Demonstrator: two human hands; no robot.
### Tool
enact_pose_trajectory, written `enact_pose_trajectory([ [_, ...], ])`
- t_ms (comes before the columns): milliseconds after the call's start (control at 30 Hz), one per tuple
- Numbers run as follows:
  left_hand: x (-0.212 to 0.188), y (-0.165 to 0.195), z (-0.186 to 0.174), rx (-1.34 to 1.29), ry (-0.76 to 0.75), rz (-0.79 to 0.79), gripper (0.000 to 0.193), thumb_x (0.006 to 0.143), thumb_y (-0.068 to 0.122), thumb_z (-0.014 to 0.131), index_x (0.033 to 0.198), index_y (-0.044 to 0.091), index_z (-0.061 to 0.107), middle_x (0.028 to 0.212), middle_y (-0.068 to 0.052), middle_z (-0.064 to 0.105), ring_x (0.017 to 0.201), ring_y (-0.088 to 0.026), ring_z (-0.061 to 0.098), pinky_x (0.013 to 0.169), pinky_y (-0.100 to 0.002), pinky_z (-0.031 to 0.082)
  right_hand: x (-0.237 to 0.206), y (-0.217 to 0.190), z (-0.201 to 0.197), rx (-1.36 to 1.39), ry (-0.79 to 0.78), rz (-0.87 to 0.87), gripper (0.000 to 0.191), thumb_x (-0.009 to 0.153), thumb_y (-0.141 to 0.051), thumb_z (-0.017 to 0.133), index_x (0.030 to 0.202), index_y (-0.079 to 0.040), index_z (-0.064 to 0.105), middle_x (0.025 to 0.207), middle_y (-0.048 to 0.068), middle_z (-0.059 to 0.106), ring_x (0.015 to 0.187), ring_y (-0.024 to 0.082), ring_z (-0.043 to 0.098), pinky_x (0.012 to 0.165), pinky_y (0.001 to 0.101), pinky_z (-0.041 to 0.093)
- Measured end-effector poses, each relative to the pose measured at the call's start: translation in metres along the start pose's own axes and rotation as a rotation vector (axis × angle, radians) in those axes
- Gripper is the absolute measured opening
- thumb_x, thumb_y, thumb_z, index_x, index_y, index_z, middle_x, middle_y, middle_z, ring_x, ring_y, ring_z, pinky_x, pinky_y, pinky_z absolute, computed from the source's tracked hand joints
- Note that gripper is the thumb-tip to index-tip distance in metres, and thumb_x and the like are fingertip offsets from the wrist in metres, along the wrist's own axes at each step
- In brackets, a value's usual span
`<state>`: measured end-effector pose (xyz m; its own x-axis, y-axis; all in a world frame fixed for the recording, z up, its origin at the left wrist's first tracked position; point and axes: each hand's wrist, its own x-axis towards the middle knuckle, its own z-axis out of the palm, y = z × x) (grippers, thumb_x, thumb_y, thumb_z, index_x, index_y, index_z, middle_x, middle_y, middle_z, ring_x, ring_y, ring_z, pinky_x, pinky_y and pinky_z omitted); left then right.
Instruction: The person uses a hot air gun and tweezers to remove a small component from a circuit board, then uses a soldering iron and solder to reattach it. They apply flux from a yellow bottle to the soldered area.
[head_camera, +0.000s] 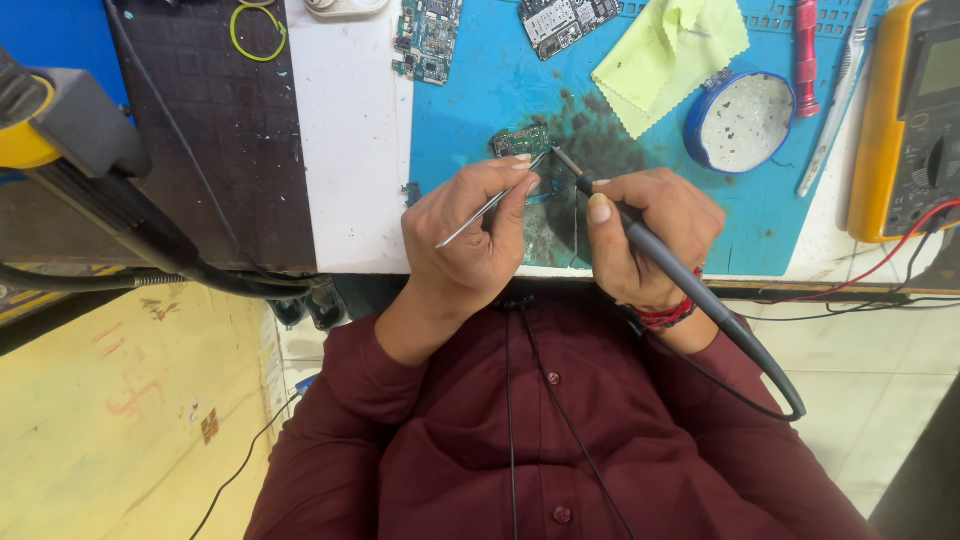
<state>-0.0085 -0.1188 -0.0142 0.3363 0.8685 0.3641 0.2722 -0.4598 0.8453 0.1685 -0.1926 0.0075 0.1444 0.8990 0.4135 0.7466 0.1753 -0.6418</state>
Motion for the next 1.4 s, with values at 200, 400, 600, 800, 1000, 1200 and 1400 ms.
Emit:
enact_pose_trajectory([
  [200,-0.0003,0.0008,0.0008,-0.003,0.003,-0.005,0.016,0.100,0.006,0.077,0.106,0.007,0.062,0.105,-0.009,0.076,0.090,-0.021,0.079,0.072,-0.028,0.061,-0.0004,0.0011,0.0012,0.017,0.023,-0.024,0.007,0.098,0.001,0.069,0.099,-0.001,0.063,0.089,0.012,0.071,0.065,0.024,0.065,0.060,0.0324,0.048],
  [400,-0.0002,0.0004,-0.0001,-0.003,0.001,0.001,0.016,0.100,0.006,0.077,0.107,0.007,0.062,0.105,-0.009,0.076,0.090,-0.021,0.079,0.072,-0.028,0.061,-0.0003,0.0014,0.0009,0.023,0.013,-0.021,0.007,0.099,0.001,0.069,0.099,-0.001,0.063,0.091,0.012,0.072,0.066,0.025,0.066,0.060,0.0323,0.048],
  [600,-0.0004,0.0005,0.0005,-0.004,-0.004,-0.001,0.016,0.100,0.006,0.077,0.106,0.007,0.062,0.105,-0.009,0.076,0.089,-0.021,0.079,0.071,-0.027,0.061,-0.0002,0.0008,0.0000,0.012,-0.003,-0.021,0.006,0.099,-0.001,0.069,0.101,-0.001,0.064,0.091,0.012,0.072,0.066,0.025,0.065,0.060,0.0331,0.048],
  [800,-0.0003,0.0000,0.0001,-0.002,-0.004,-0.003,0.016,0.100,0.006,0.077,0.106,0.007,0.062,0.106,-0.009,0.076,0.089,-0.021,0.079,0.071,-0.028,0.061,-0.0001,0.0010,0.0002,0.005,-0.003,-0.022,0.006,0.100,-0.002,0.070,0.101,-0.001,0.064,0.090,0.012,0.071,0.067,0.025,0.065,0.060,0.0332,0.048],
  [1000,-0.0007,0.0007,0.0002,0.009,-0.001,0.003,0.016,0.100,0.007,0.077,0.106,0.007,0.062,0.106,-0.009,0.076,0.090,-0.022,0.078,0.072,-0.029,0.061,0.0002,0.0010,-0.0001,0.011,-0.005,-0.028,0.005,0.101,-0.002,0.069,0.102,-0.002,0.064,0.092,0.012,0.072,0.068,0.025,0.066,0.061,0.0330,0.048],
  [1200,-0.0001,0.0000,0.0000,-0.001,-0.002,-0.005,0.016,0.100,0.006,0.077,0.106,0.007,0.062,0.105,-0.009,0.076,0.088,-0.021,0.078,0.070,-0.028,0.061,-0.0001,0.0008,0.0001,0.012,-0.007,-0.020,0.005,0.100,-0.002,0.069,0.100,-0.001,0.064,0.090,0.012,0.072,0.066,0.024,0.065,0.060,0.0326,0.047],
  [1400,-0.0006,0.0004,0.0004,0.002,-0.003,-0.005,0.016,0.100,0.007,0.077,0.106,0.007,0.062,0.105,-0.008,0.076,0.088,-0.021,0.078,0.070,-0.028,0.060,-0.0013,0.0021,-0.0003,0.032,0.018,-0.028,0.005,0.100,-0.001,0.069,0.100,-0.001,0.064,0.090,0.012,0.071,0.066,0.024,0.066,0.060,0.0320,0.048],
])
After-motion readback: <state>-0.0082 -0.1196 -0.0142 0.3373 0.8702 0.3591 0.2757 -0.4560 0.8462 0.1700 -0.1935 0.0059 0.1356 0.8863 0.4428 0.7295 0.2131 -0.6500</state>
